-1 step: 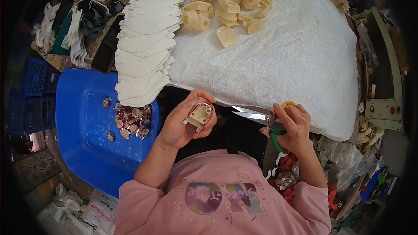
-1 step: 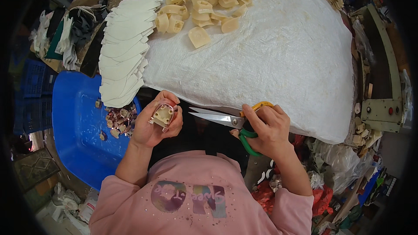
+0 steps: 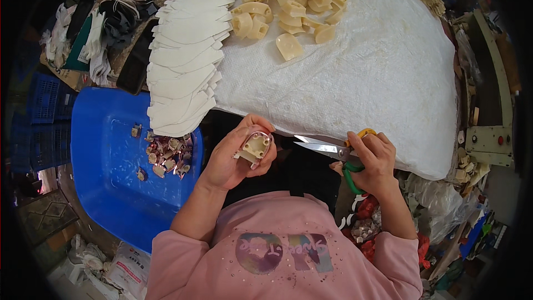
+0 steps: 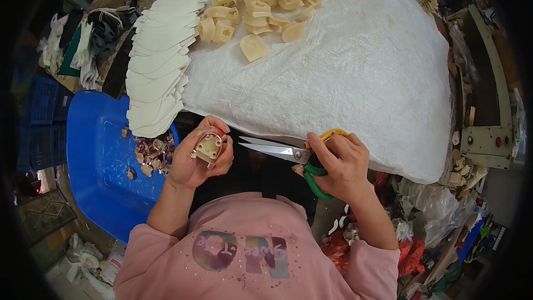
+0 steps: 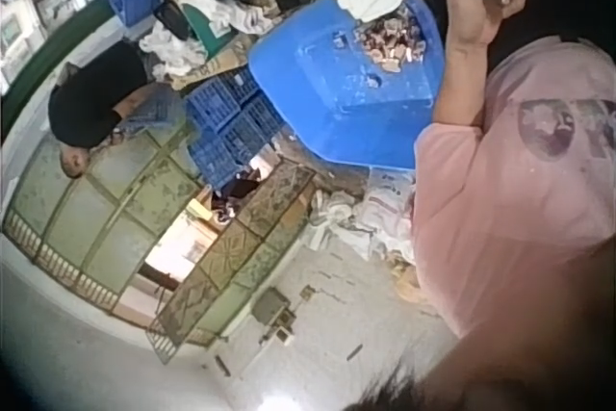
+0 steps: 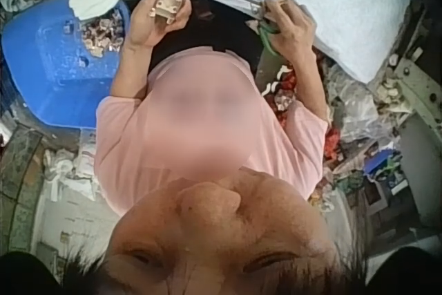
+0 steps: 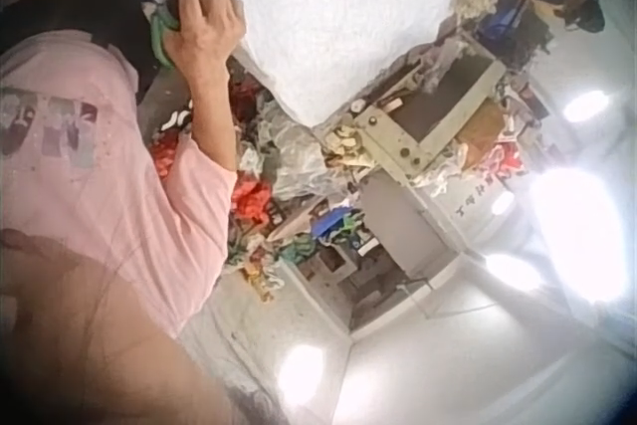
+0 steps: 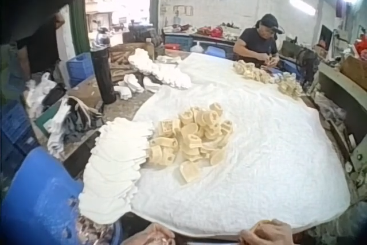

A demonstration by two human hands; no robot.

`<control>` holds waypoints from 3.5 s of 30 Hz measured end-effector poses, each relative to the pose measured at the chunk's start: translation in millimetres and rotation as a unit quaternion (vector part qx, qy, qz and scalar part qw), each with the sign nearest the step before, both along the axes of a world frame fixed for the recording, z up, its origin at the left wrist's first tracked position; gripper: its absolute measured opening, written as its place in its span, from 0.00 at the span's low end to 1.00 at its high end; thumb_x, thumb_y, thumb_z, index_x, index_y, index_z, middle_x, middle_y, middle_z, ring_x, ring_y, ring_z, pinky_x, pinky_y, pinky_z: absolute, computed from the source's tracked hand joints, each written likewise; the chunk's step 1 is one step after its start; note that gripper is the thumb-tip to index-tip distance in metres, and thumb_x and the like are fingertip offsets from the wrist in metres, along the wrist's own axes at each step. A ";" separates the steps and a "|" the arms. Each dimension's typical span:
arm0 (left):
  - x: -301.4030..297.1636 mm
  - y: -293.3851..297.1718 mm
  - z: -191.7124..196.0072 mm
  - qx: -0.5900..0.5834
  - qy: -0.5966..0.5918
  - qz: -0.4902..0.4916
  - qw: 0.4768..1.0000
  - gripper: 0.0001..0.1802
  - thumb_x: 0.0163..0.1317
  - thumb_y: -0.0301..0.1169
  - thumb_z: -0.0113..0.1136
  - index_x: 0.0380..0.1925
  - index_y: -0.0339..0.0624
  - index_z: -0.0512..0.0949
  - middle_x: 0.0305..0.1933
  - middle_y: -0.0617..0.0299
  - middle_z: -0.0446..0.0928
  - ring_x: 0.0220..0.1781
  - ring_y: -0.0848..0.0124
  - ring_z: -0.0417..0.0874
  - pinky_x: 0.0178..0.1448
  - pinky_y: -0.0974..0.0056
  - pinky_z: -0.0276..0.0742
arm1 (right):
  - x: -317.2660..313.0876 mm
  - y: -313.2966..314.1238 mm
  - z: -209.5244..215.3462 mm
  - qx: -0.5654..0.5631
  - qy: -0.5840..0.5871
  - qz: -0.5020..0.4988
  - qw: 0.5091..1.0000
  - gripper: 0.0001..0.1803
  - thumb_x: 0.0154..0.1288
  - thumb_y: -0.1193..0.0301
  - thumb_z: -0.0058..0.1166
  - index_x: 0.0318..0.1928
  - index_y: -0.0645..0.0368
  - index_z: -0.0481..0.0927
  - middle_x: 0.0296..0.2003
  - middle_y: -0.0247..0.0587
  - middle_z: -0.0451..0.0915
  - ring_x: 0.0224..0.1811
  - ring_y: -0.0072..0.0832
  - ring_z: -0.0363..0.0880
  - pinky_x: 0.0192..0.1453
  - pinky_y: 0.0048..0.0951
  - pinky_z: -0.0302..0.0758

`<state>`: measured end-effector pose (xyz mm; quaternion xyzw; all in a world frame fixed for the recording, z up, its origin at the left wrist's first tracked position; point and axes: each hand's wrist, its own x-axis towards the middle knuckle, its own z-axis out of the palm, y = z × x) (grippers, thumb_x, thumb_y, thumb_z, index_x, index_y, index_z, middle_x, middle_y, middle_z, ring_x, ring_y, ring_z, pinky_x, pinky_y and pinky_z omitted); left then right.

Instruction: The recorder is assembling small plastic components, possibly heel or internal structural parts, and using scissors to trim excess material.

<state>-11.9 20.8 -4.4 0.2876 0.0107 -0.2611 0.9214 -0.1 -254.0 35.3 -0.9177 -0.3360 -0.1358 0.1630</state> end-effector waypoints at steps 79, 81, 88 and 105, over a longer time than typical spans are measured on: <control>5.8 -13.2 12.2 0.006 0.084 -0.164 0.983 0.22 0.71 0.43 0.30 0.37 0.36 0.69 0.13 0.62 0.64 0.10 0.82 0.52 0.12 0.77 0.46 | 40.0 -12.5 17.7 -0.120 -0.201 0.106 0.966 0.21 0.51 0.68 0.63 0.48 0.42 0.75 0.18 0.22 0.62 0.18 0.17 0.65 0.26 0.23 0.57; 5.9 -13.4 11.7 0.000 0.086 -0.193 0.978 0.22 0.71 0.43 0.30 0.37 0.35 0.69 0.13 0.63 0.64 0.10 0.82 0.53 0.12 0.77 0.46 | 40.0 -13.7 19.3 -0.123 -0.203 0.109 0.965 0.21 0.51 0.68 0.63 0.47 0.42 0.75 0.18 0.22 0.61 0.18 0.17 0.64 0.26 0.23 0.57; 4.4 -18.4 13.6 0.027 0.102 -0.214 0.971 0.24 0.69 0.45 0.33 0.35 0.33 0.70 0.10 0.63 0.63 0.07 0.83 0.53 0.10 0.77 0.45 | 38.3 -13.9 20.4 -0.110 -0.200 0.134 0.964 0.21 0.49 0.69 0.65 0.45 0.44 0.75 0.16 0.22 0.59 0.16 0.17 0.61 0.27 0.25 0.56; 5.2 -10.0 -2.4 -0.010 0.025 -0.116 0.993 0.20 0.71 0.44 0.33 0.46 0.39 0.67 0.24 0.55 0.71 0.17 0.75 0.64 0.19 0.73 0.60 | -6.8 -62.9 -3.2 -0.071 -0.016 0.082 0.994 0.29 0.40 0.57 0.70 0.46 0.49 0.77 0.22 0.28 0.68 0.23 0.23 0.67 0.40 0.35 0.65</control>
